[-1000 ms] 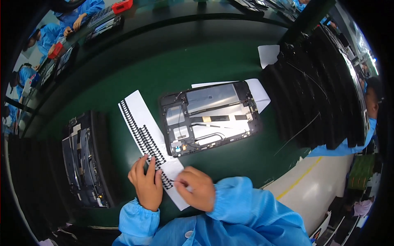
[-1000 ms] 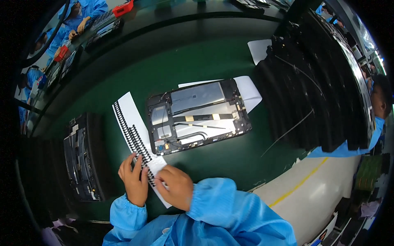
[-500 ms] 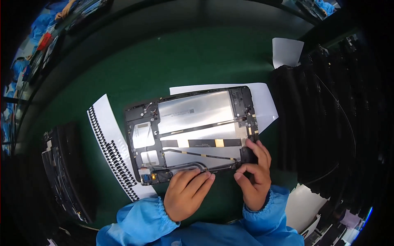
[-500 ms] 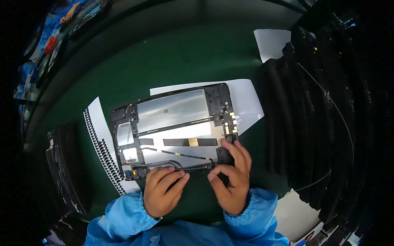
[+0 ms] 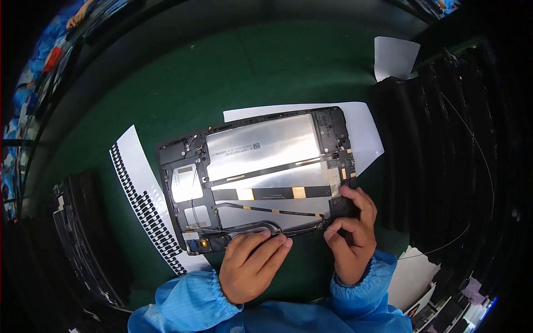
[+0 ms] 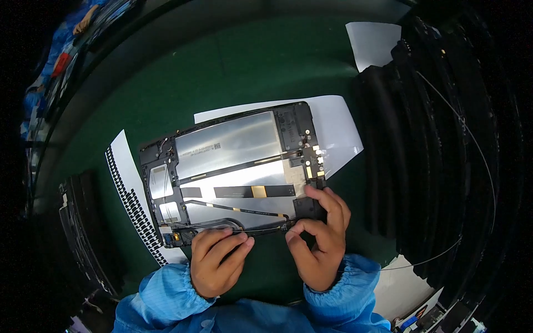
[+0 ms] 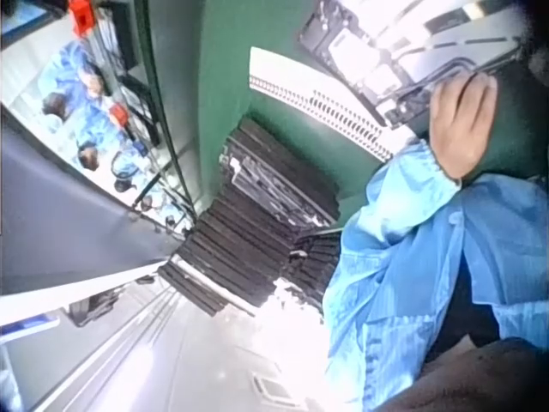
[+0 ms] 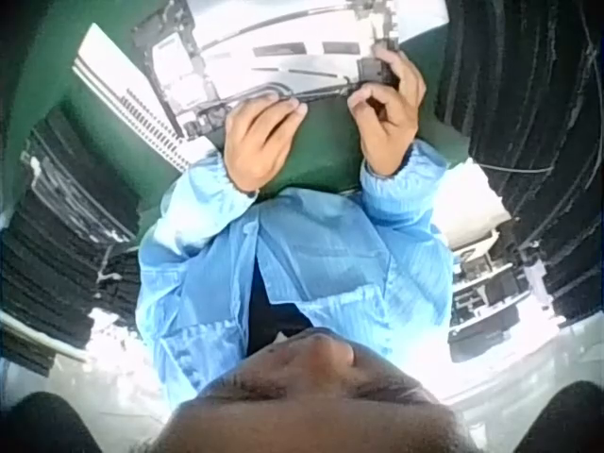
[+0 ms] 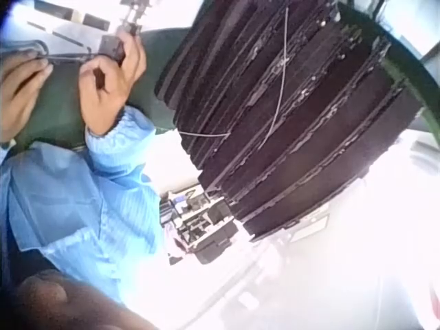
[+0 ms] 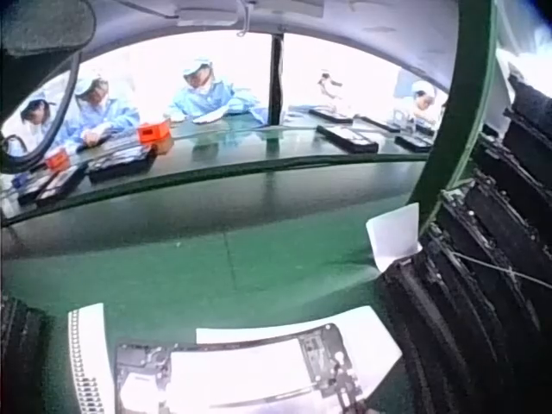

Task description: The person assembles tablet frames by peeling adhesive strips from a backing sheet, sticking them onto internal cables and components, pressing the parts into place by hand, and stacking the tablet frames.

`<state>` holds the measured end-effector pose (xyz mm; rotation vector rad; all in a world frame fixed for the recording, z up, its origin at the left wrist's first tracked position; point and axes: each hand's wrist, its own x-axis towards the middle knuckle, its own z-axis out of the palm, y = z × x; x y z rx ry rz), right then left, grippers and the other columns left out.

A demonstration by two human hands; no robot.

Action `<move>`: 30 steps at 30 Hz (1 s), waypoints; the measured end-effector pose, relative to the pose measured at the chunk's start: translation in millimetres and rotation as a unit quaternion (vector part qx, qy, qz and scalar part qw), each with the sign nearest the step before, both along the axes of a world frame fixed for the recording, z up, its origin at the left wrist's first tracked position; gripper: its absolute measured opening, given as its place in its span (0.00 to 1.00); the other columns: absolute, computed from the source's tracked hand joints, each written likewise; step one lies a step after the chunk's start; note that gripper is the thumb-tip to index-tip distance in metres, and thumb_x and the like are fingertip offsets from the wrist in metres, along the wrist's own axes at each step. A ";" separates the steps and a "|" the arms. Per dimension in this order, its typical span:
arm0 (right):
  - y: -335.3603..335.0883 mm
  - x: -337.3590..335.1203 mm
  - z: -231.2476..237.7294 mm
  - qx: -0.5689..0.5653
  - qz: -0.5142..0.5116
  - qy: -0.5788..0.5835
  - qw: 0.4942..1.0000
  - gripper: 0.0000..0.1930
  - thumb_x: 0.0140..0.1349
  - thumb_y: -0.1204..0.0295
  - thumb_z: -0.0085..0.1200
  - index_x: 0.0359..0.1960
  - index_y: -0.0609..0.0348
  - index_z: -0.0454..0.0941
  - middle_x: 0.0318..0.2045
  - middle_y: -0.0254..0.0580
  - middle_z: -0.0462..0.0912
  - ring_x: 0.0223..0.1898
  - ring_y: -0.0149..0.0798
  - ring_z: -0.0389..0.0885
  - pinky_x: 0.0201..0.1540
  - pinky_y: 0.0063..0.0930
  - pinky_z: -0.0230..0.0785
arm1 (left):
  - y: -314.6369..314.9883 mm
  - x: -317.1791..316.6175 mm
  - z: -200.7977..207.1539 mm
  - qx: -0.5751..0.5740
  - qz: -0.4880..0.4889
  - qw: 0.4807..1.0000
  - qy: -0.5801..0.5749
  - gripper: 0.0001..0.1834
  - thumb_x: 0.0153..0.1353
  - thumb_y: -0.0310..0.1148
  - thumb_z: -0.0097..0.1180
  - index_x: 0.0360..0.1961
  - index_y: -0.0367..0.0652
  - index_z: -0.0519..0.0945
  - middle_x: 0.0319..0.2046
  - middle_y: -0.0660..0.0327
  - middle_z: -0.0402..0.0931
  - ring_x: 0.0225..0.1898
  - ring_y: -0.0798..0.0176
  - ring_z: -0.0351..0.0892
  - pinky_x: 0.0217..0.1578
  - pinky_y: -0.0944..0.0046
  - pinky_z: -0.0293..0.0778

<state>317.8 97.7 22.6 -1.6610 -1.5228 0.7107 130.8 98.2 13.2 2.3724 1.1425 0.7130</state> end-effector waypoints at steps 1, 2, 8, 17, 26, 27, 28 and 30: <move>-0.4 -0.4 -0.2 -0.001 -0.001 -0.006 1.000 0.05 0.38 0.81 0.53 0.20 0.60 0.73 0.51 0.49 0.68 0.56 0.54 0.57 0.58 0.44 0.48 | -0.2 -0.1 0.2 0.000 0.001 1.000 -0.001 0.19 0.36 0.21 0.57 0.36 0.42 0.80 0.38 0.61 0.74 0.40 0.57 0.69 0.41 0.57 0.65; -0.3 -1.3 -0.1 -0.001 -0.001 -0.006 1.000 0.05 0.38 0.81 0.53 0.20 0.60 0.73 0.51 0.49 0.68 0.56 0.54 0.57 0.58 0.44 0.48 | -0.4 0.1 0.4 0.000 0.002 1.000 -0.001 0.19 0.36 0.21 0.57 0.36 0.42 0.80 0.38 0.61 0.74 0.40 0.57 0.69 0.41 0.57 0.65; -0.3 -3.5 -0.7 0.000 -0.004 -0.036 0.999 0.04 0.39 0.81 0.53 0.20 0.60 0.73 0.51 0.48 0.68 0.56 0.54 0.56 0.57 0.43 0.49 | 0.8 9.5 3.3 0.022 -0.001 0.999 -0.025 0.18 0.38 0.24 0.57 0.36 0.41 0.79 0.38 0.60 0.75 0.40 0.58 0.71 0.41 0.59 0.66; -1.5 13.9 2.5 0.011 0.033 -0.030 0.999 0.07 0.38 0.81 0.58 0.21 0.60 0.75 0.48 0.48 0.72 0.55 0.53 0.61 0.55 0.40 0.56 | 21.5 26.1 -4.6 0.086 -0.068 0.994 0.005 0.15 0.43 0.28 0.52 0.35 0.41 0.80 0.36 0.60 0.76 0.38 0.58 0.74 0.36 0.60 0.70; -1.3 14.3 1.2 0.024 0.034 -0.044 0.998 0.08 0.36 0.80 0.61 0.22 0.56 0.79 0.45 0.44 0.74 0.52 0.51 0.65 0.53 0.38 0.59 | 21.5 29.1 -5.8 0.086 -0.065 0.994 0.000 0.15 0.42 0.28 0.53 0.35 0.41 0.80 0.35 0.60 0.76 0.37 0.58 0.73 0.35 0.60 0.70; -1.6 13.7 0.2 0.024 0.028 -0.051 0.998 0.08 0.36 0.80 0.62 0.22 0.56 0.80 0.44 0.43 0.74 0.51 0.51 0.64 0.52 0.37 0.59 | 21.5 29.3 -5.9 0.086 -0.066 0.994 0.000 0.15 0.42 0.28 0.53 0.35 0.41 0.80 0.35 0.60 0.76 0.37 0.58 0.73 0.35 0.60 0.70; -1.7 13.4 -0.9 0.024 0.027 -0.051 0.998 0.08 0.36 0.80 0.62 0.22 0.56 0.80 0.44 0.43 0.74 0.51 0.51 0.64 0.52 0.37 0.59 | 21.3 29.6 -6.7 0.087 -0.066 0.994 0.000 0.15 0.42 0.28 0.53 0.35 0.41 0.80 0.35 0.60 0.76 0.37 0.58 0.73 0.35 0.60 0.70; -1.4 12.6 -2.5 0.033 0.021 -0.061 0.997 0.09 0.35 0.80 0.61 0.22 0.56 0.80 0.44 0.43 0.74 0.51 0.51 0.64 0.52 0.37 0.59 | 21.4 29.7 -6.7 0.089 -0.066 0.994 0.000 0.15 0.42 0.28 0.53 0.35 0.41 0.80 0.35 0.60 0.76 0.37 0.58 0.73 0.35 0.60 0.70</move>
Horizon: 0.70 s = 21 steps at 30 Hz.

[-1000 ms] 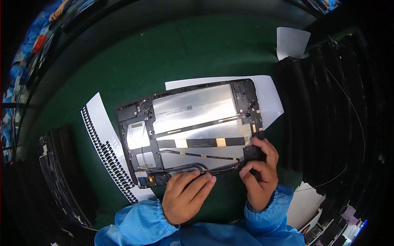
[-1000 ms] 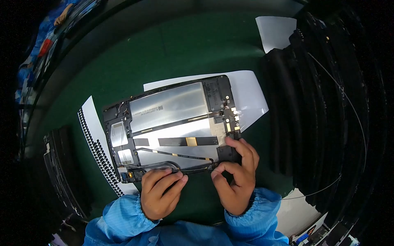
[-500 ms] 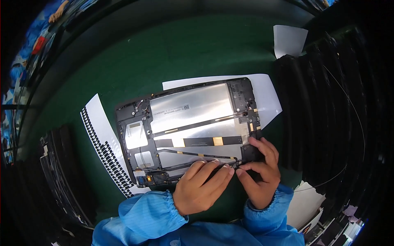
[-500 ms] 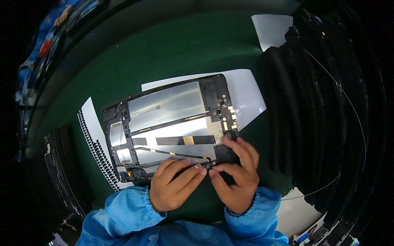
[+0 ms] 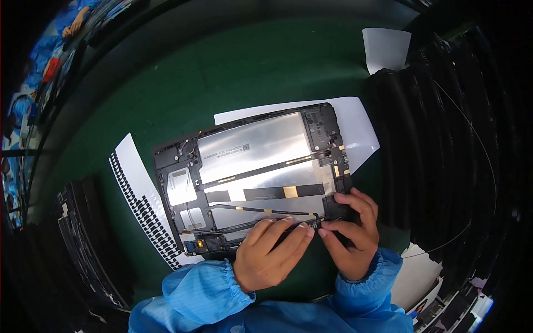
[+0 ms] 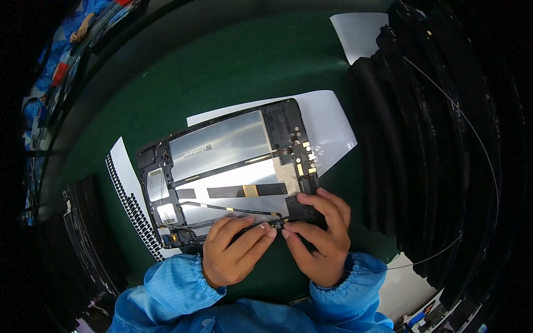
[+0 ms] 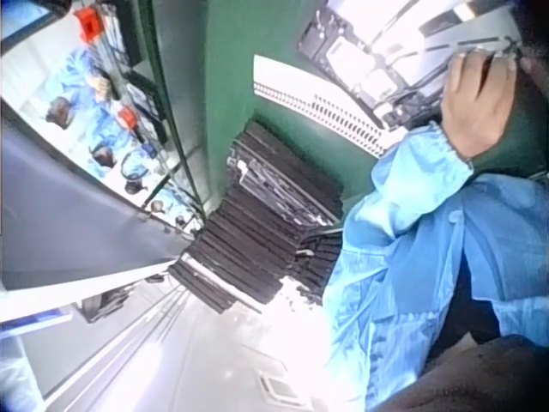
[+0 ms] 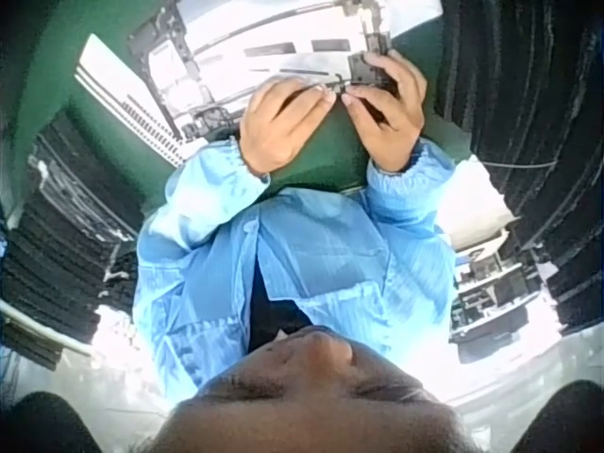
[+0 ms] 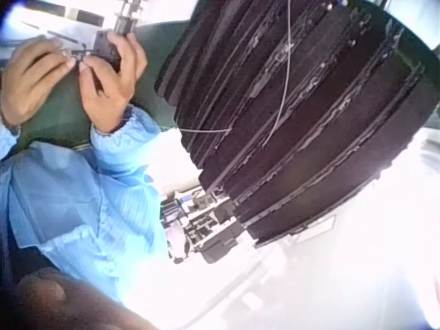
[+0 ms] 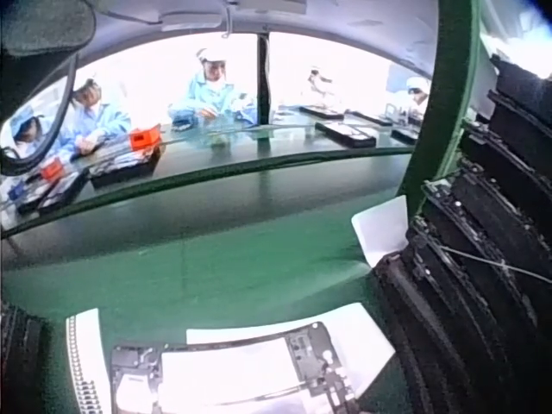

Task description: The person assembles tablet frames by peeling adhesive strips from a backing sheet, sticking them onto internal cables and components, pressing the parts into place by hand, and stacking the tablet frames.

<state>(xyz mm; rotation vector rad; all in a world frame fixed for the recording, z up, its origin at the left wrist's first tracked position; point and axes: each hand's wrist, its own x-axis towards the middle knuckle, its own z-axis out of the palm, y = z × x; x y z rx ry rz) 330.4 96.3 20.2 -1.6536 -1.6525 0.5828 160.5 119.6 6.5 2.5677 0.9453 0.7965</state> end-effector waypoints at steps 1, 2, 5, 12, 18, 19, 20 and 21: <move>0.2 -0.5 -0.2 0.001 0.000 0.001 1.000 0.09 0.35 0.80 0.61 0.22 0.56 0.80 0.44 0.43 0.74 0.51 0.51 0.64 0.52 0.37 0.59 | 0.1 -0.4 0.6 0.003 0.001 1.000 0.002 0.15 0.42 0.28 0.53 0.35 0.40 0.80 0.35 0.60 0.76 0.37 0.58 0.73 0.35 0.59 0.70; 0.3 -1.0 -0.2 0.006 0.004 -0.007 1.000 0.08 0.36 0.80 0.61 0.22 0.56 0.80 0.44 0.43 0.74 0.51 0.51 0.64 0.52 0.38 0.59 | 0.1 -0.7 1.1 0.006 0.002 1.000 0.003 0.15 0.42 0.28 0.52 0.35 0.40 0.80 0.35 0.60 0.76 0.37 0.58 0.73 0.35 0.59 0.70; -0.2 -3.7 0.8 0.018 0.013 -0.038 0.999 0.07 0.37 0.81 0.58 0.22 0.57 0.79 0.44 0.44 0.74 0.51 0.52 0.64 0.51 0.39 0.60 | 0.7 0.0 1.9 0.011 0.000 1.000 0.002 0.16 0.41 0.28 0.52 0.35 0.39 0.79 0.35 0.59 0.75 0.37 0.58 0.72 0.35 0.59 0.70; 1.8 -14.8 0.6 0.068 0.009 -0.044 0.997 0.07 0.38 0.83 0.53 0.22 0.59 0.74 0.43 0.45 0.73 0.49 0.54 0.64 0.50 0.40 0.60 | -1.1 -0.7 1.7 0.039 0.004 0.999 0.012 0.17 0.40 0.27 0.51 0.36 0.38 0.78 0.38 0.57 0.74 0.38 0.55 0.71 0.38 0.57 0.69; -10.4 -7.1 -4.3 0.094 0.014 -0.015 0.995 0.08 0.41 0.82 0.56 0.25 0.60 0.75 0.44 0.46 0.73 0.49 0.52 0.66 0.51 0.39 0.61 | -35.0 -28.6 19.9 0.016 0.094 0.995 -0.005 0.15 0.46 0.25 0.51 0.38 0.39 0.78 0.41 0.53 0.72 0.44 0.51 0.71 0.44 0.56 0.67; -16.1 -11.8 -0.6 0.103 -0.004 -0.034 0.994 0.08 0.40 0.82 0.56 0.26 0.61 0.75 0.43 0.46 0.73 0.49 0.52 0.67 0.50 0.39 0.61 | -48.2 -45.1 21.9 0.011 0.128 0.992 -0.002 0.16 0.45 0.23 0.52 0.38 0.42 0.78 0.41 0.52 0.73 0.43 0.50 0.71 0.43 0.55 0.68; -21.2 -16.0 2.6 0.111 -0.024 -0.053 0.992 0.09 0.40 0.82 0.56 0.27 0.61 0.75 0.43 0.46 0.73 0.48 0.53 0.67 0.50 0.40 0.62 | -58.1 -57.8 17.2 0.017 0.169 0.985 -0.018 0.17 0.42 0.22 0.54 0.38 0.40 0.78 0.40 0.52 0.73 0.43 0.49 0.71 0.43 0.56 0.68; -25.8 -19.0 1.1 0.131 -0.015 -0.068 0.989 0.10 0.40 0.82 0.55 0.29 0.61 0.75 0.41 0.46 0.73 0.47 0.52 0.68 0.49 0.40 0.63 | -64.0 -67.0 14.5 0.003 0.201 0.979 -0.005 0.18 0.41 0.21 0.55 0.38 0.39 0.78 0.39 0.52 0.73 0.43 0.49 0.71 0.42 0.56 0.68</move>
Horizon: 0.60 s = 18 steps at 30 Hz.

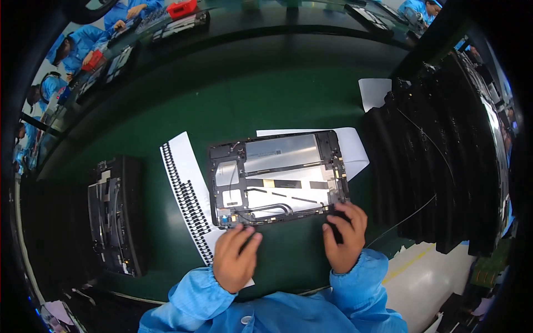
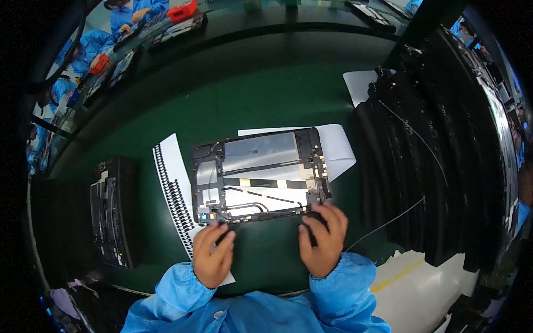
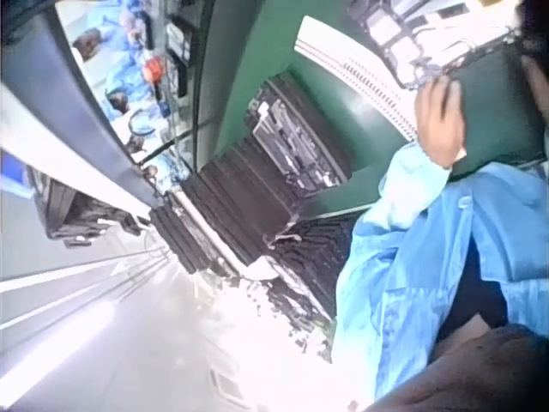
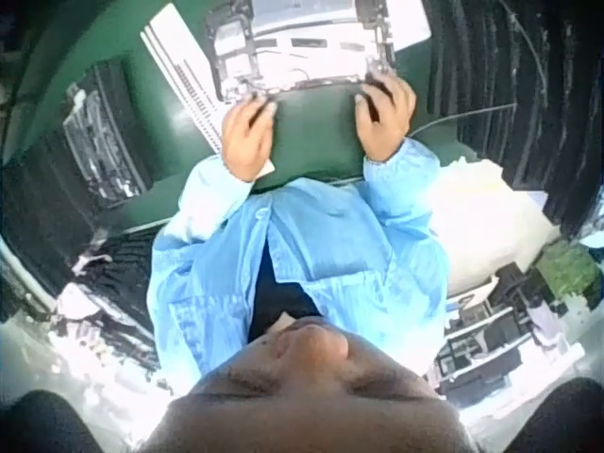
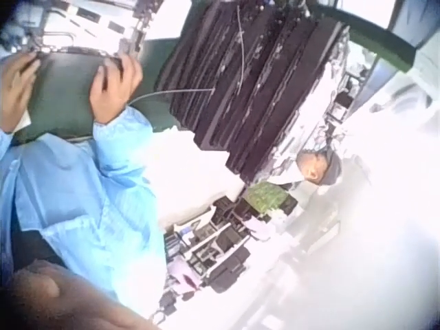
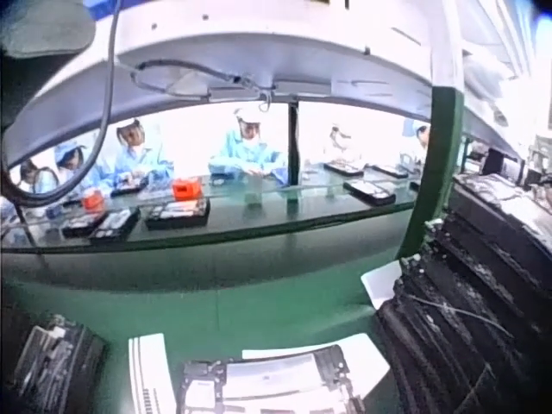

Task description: The person assembles tablet frames by peeling adhesive strips from a backing sheet, sticking them onto internal cables and components, pressing the parts into place by hand, and stacking the tablet frames.

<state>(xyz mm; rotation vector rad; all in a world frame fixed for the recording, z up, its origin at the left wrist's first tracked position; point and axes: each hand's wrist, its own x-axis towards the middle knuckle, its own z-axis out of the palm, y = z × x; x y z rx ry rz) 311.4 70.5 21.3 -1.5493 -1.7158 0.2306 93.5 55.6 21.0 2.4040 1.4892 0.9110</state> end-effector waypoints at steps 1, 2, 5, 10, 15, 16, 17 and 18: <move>-2.5 -7.5 0.4 0.015 0.020 -0.010 1.000 0.11 0.39 0.82 0.55 0.28 0.60 0.76 0.39 0.45 0.74 0.43 0.50 0.69 0.46 0.39 0.64 | -3.2 -6.3 -3.4 -0.016 0.032 0.999 0.009 0.19 0.40 0.20 0.55 0.38 0.38 0.78 0.39 0.52 0.73 0.43 0.50 0.71 0.42 0.57 0.69; -3.9 -17.0 -1.4 0.028 0.055 -0.004 0.998 0.11 0.39 0.82 0.56 0.28 0.59 0.76 0.37 0.43 0.74 0.42 0.48 0.70 0.44 0.38 0.64 | -2.9 -8.4 -7.2 -0.011 0.030 0.999 0.008 0.19 0.40 0.20 0.55 0.38 0.38 0.78 0.39 0.52 0.73 0.43 0.50 0.71 0.42 0.57 0.69; 6.6 -50.1 -4.0 0.086 0.140 0.006 0.986 0.10 0.38 0.82 0.58 0.26 0.60 0.76 0.32 0.40 0.76 0.36 0.44 0.71 0.40 0.34 0.64 | 2.7 -9.1 -10.2 0.014 0.024 1.000 0.001 0.19 0.40 0.19 0.55 0.38 0.38 0.78 0.38 0.52 0.73 0.42 0.49 0.71 0.42 0.57 0.69; 25.3 -62.3 -14.4 0.105 0.149 -0.033 0.983 0.09 0.39 0.79 0.55 0.26 0.59 0.75 0.30 0.38 0.74 0.34 0.41 0.71 0.37 0.34 0.62 | 23.6 -1.9 -16.3 0.054 -0.041 0.997 0.021 0.20 0.40 0.22 0.54 0.40 0.40 0.77 0.38 0.55 0.71 0.40 0.52 0.70 0.39 0.56 0.67; 27.1 -63.2 -23.4 0.163 0.178 -0.048 0.969 0.06 0.35 0.76 0.53 0.19 0.59 0.73 0.25 0.38 0.74 0.27 0.38 0.72 0.32 0.33 0.62 | 26.5 -0.9 -15.3 0.103 -0.062 0.991 0.059 0.21 0.41 0.25 0.50 0.42 0.43 0.76 0.36 0.57 0.69 0.39 0.53 0.67 0.36 0.55 0.63; 24.1 -66.1 -32.1 0.162 0.184 -0.091 0.965 0.06 0.37 0.75 0.51 0.21 0.59 0.72 0.27 0.40 0.73 0.28 0.40 0.70 0.31 0.34 0.60 | 24.7 -2.7 -15.1 0.101 -0.060 0.991 0.058 0.20 0.41 0.25 0.50 0.41 0.43 0.76 0.36 0.56 0.69 0.38 0.51 0.67 0.36 0.54 0.62; 24.3 -71.0 -37.3 0.181 0.177 -0.073 0.965 0.06 0.37 0.74 0.50 0.21 0.60 0.72 0.29 0.40 0.73 0.30 0.40 0.69 0.32 0.33 0.61 | 19.9 -1.9 -12.1 0.116 -0.037 0.990 0.064 0.18 0.40 0.24 0.50 0.38 0.42 0.77 0.36 0.55 0.69 0.39 0.51 0.67 0.38 0.53 0.61; 26.2 -74.8 -38.8 0.194 0.175 -0.052 0.964 0.07 0.38 0.73 0.51 0.22 0.60 0.73 0.31 0.40 0.73 0.32 0.39 0.69 0.33 0.33 0.61 | 18.3 -13.1 -28.8 0.121 -0.032 0.987 0.099 0.21 0.50 0.27 0.51 0.49 0.40 0.71 0.43 0.52 0.69 0.44 0.50 0.68 0.45 0.54 0.62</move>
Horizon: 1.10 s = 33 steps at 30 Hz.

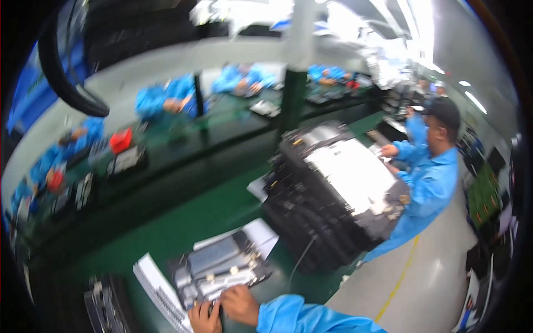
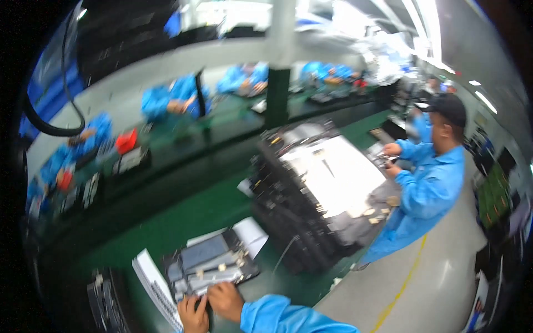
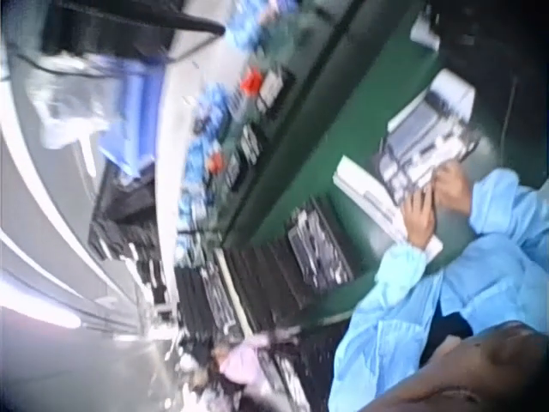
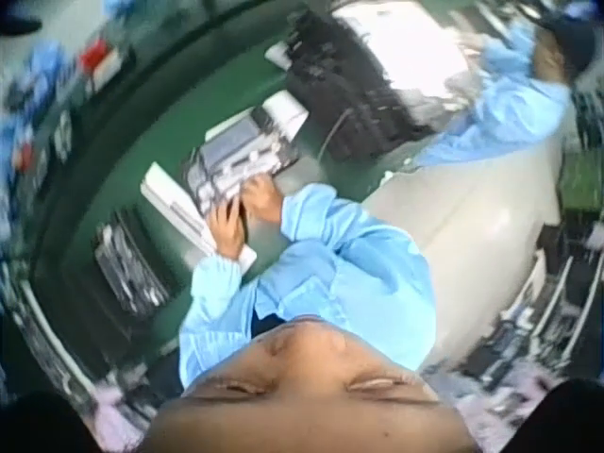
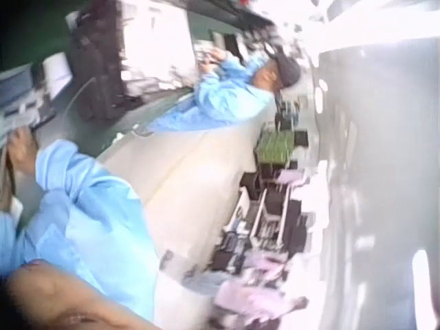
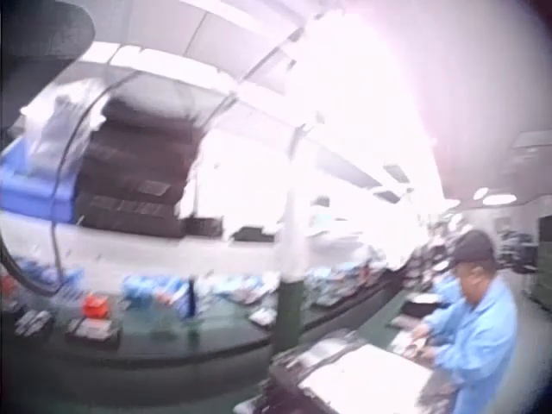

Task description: The person assembles tablet frames by peeling adhesive strips from a backing sheet, sticking them onto internal cables and components, pressing the parts into place by hand, and stacking the tablet frames.

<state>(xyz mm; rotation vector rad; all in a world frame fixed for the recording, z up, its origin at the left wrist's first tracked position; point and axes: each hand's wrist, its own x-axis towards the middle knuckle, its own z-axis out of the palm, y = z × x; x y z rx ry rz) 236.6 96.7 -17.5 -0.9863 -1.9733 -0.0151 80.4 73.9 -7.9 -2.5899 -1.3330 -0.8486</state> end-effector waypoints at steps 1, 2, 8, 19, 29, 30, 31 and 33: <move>2.4 -2.7 0.4 -0.012 0.002 0.020 1.000 0.07 0.40 0.74 0.52 0.23 0.60 0.73 0.32 0.39 0.73 0.33 0.39 0.68 0.34 0.34 0.61 | 0.6 3.3 5.9 -0.012 0.005 0.999 -0.048 0.17 0.49 0.26 0.49 0.43 0.42 0.76 0.39 0.51 0.70 0.39 0.47 0.68 0.42 0.51 0.63; -2.1 0.4 -0.5 0.012 -0.029 0.062 0.998 0.05 0.41 0.74 0.53 0.22 0.60 0.73 0.31 0.38 0.73 0.31 0.40 0.68 0.35 0.33 0.62 | -2.3 4.5 -2.0 -0.063 -0.013 0.998 -0.025 0.18 0.49 0.26 0.49 0.44 0.43 0.76 0.38 0.51 0.70 0.39 0.47 0.68 0.41 0.51 0.63; -5.6 2.5 -5.0 -0.004 -0.045 0.128 0.991 0.03 0.42 0.72 0.54 0.17 0.55 0.75 0.24 0.37 0.73 0.31 0.41 0.70 0.38 0.35 0.61 | -7.5 16.4 10.6 0.006 -0.020 0.998 -0.061 0.18 0.46 0.25 0.50 0.42 0.43 0.76 0.38 0.53 0.70 0.39 0.50 0.68 0.42 0.51 0.63; 1.1 19.6 5.7 -0.009 -0.050 0.149 0.988 0.05 0.39 0.78 0.58 0.19 0.59 0.75 0.23 0.42 0.75 0.28 0.44 0.73 0.34 0.33 0.65 | 4.1 20.2 24.6 -0.046 -0.020 0.997 -0.058 0.19 0.40 0.24 0.52 0.39 0.42 0.76 0.38 0.55 0.70 0.40 0.51 0.68 0.41 0.54 0.62; -28.2 98.5 19.9 -0.185 -0.242 0.156 0.940 0.16 0.50 0.77 0.52 0.42 0.66 0.71 0.42 0.50 0.71 0.46 0.50 0.67 0.51 0.36 0.58 | 5.3 -42.9 17.7 -0.150 0.213 0.928 -0.266 0.24 0.52 0.29 0.52 0.51 0.33 0.66 0.46 0.46 0.68 0.48 0.46 0.65 0.51 0.54 0.58; -26.0 98.1 16.5 -0.189 -0.242 0.155 0.939 0.16 0.50 0.77 0.52 0.42 0.66 0.71 0.42 0.50 0.71 0.46 0.50 0.67 0.51 0.36 0.58 | 9.1 -40.9 17.6 -0.180 0.213 0.929 -0.244 0.26 0.55 0.33 0.50 0.53 0.30 0.63 0.50 0.42 0.65 0.52 0.44 0.63 0.54 0.54 0.55; -23.5 96.8 14.4 -0.204 -0.245 0.141 0.937 0.18 0.51 0.76 0.52 0.45 0.68 0.69 0.44 0.51 0.71 0.47 0.51 0.67 0.52 0.37 0.57 | 12.2 -37.6 16.0 -0.184 0.215 0.928 -0.243 0.26 0.55 0.33 0.50 0.53 0.30 0.63 0.50 0.42 0.65 0.52 0.44 0.63 0.54 0.54 0.55; -18.9 96.9 7.0 -0.219 -0.247 0.127 0.935 0.20 0.52 0.74 0.52 0.48 0.69 0.67 0.45 0.52 0.70 0.47 0.52 0.66 0.53 0.37 0.56 | 18.9 -28.9 12.6 -0.196 0.194 0.947 -0.165 0.27 0.56 0.35 0.49 0.54 0.28 0.62 0.53 0.40 0.62 0.57 0.43 0.58 0.57 0.53 0.50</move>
